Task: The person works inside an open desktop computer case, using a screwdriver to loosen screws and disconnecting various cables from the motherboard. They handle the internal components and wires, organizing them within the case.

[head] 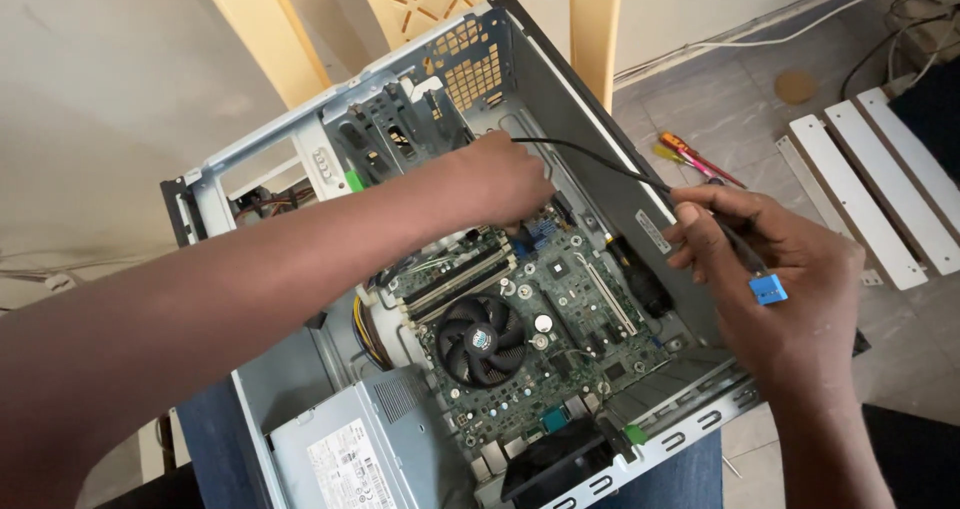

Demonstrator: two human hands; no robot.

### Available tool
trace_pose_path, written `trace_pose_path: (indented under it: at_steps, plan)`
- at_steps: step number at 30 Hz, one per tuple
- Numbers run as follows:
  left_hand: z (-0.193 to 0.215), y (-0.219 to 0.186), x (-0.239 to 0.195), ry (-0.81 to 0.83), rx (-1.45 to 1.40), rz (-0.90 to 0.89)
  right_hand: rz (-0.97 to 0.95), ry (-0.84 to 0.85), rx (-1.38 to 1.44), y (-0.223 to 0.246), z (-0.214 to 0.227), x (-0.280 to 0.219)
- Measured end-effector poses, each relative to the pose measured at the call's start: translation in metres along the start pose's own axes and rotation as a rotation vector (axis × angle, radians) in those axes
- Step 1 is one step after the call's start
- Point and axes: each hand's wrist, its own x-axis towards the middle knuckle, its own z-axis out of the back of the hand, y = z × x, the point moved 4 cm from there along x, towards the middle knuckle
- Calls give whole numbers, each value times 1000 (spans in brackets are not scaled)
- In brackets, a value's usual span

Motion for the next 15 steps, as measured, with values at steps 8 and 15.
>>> trace_pose_path:
  at_steps: [8,15]
  plan:
    - [-14,-41,-47,-53,37,40,405,87,-317,-2,-3,0]
    - [-59,-39,-67,-583,-305,32,385,190,-316,5,-5,1]
